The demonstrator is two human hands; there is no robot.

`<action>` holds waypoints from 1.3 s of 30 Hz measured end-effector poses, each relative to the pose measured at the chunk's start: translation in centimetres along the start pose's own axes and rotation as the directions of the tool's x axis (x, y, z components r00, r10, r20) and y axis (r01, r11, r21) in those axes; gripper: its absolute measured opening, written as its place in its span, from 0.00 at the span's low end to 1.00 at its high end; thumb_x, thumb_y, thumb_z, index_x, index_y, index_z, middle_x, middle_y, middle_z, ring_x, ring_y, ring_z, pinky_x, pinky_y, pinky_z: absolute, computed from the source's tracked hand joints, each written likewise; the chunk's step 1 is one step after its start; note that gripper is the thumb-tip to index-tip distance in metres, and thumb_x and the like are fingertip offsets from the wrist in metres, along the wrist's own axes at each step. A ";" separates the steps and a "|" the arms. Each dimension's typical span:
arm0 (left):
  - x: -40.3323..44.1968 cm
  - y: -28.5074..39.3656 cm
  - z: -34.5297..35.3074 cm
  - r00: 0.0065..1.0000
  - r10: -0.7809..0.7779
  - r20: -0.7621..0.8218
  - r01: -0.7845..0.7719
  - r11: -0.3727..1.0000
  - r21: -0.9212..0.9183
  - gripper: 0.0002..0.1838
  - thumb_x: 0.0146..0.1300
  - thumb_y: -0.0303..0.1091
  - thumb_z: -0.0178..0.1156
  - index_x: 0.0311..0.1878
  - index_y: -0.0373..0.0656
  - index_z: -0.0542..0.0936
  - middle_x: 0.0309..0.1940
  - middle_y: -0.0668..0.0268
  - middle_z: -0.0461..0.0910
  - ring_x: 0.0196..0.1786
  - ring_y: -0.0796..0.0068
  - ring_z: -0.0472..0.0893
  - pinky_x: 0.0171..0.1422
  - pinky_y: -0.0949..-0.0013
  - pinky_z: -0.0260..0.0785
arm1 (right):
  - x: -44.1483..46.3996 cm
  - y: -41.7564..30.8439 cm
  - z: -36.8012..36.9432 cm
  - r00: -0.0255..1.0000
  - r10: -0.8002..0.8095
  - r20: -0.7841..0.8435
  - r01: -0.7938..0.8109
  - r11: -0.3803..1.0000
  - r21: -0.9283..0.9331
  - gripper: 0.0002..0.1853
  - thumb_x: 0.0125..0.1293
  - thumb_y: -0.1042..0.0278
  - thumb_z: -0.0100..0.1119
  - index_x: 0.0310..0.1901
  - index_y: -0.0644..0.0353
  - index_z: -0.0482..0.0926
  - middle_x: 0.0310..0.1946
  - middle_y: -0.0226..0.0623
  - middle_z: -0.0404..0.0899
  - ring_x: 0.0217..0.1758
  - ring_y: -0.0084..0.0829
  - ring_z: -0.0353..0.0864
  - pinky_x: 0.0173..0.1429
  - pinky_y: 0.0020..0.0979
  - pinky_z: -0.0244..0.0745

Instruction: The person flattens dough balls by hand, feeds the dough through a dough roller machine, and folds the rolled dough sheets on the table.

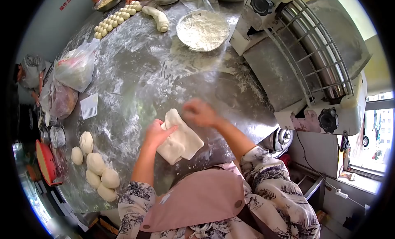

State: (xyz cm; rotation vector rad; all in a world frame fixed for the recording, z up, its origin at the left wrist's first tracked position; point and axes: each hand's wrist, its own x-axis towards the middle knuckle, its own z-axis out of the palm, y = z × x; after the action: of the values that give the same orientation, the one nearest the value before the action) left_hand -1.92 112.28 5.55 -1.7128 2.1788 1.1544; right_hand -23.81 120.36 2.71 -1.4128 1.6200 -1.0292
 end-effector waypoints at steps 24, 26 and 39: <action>-3.2 -2.9 3.1 0.358 0.837 -0.415 -0.763 0.518 0.387 0.11 0.48 0.36 0.67 0.31 0.46 0.76 0.29 0.66 0.77 0.26 0.65 0.77 0.29 0.59 0.70 | 5.2 -4.8 1.3 0.716 -0.064 0.695 0.065 0.998 0.024 0.37 0.64 0.34 0.52 0.62 0.61 0.73 0.53 0.51 0.78 0.55 0.46 0.78 0.60 0.40 0.71; -1.1 -2.5 2.5 0.435 0.730 -0.528 -0.723 0.632 0.278 0.12 0.50 0.37 0.66 0.35 0.46 0.77 0.34 0.65 0.78 0.33 0.62 0.78 0.36 0.58 0.71 | 5.6 -6.4 1.8 0.763 -0.093 0.640 0.146 0.989 -0.030 0.39 0.61 0.33 0.56 0.60 0.62 0.74 0.50 0.51 0.79 0.53 0.47 0.78 0.58 0.41 0.72; -11.2 -10.6 5.9 0.601 0.106 -0.792 -0.327 0.937 -0.123 0.19 0.53 0.30 0.66 0.49 0.40 0.75 0.51 0.54 0.75 0.53 0.52 0.74 0.59 0.55 0.65 | 7.9 -6.8 8.5 0.592 0.078 0.802 0.523 0.721 -0.455 0.40 0.47 0.24 0.61 0.51 0.51 0.81 0.37 0.44 0.83 0.42 0.46 0.83 0.47 0.42 0.76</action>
State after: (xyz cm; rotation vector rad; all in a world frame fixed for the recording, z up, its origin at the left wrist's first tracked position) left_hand 9.24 124.10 2.40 -2.4725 2.8992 0.8256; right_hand -14.31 111.17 5.28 -2.1962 1.1098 0.2028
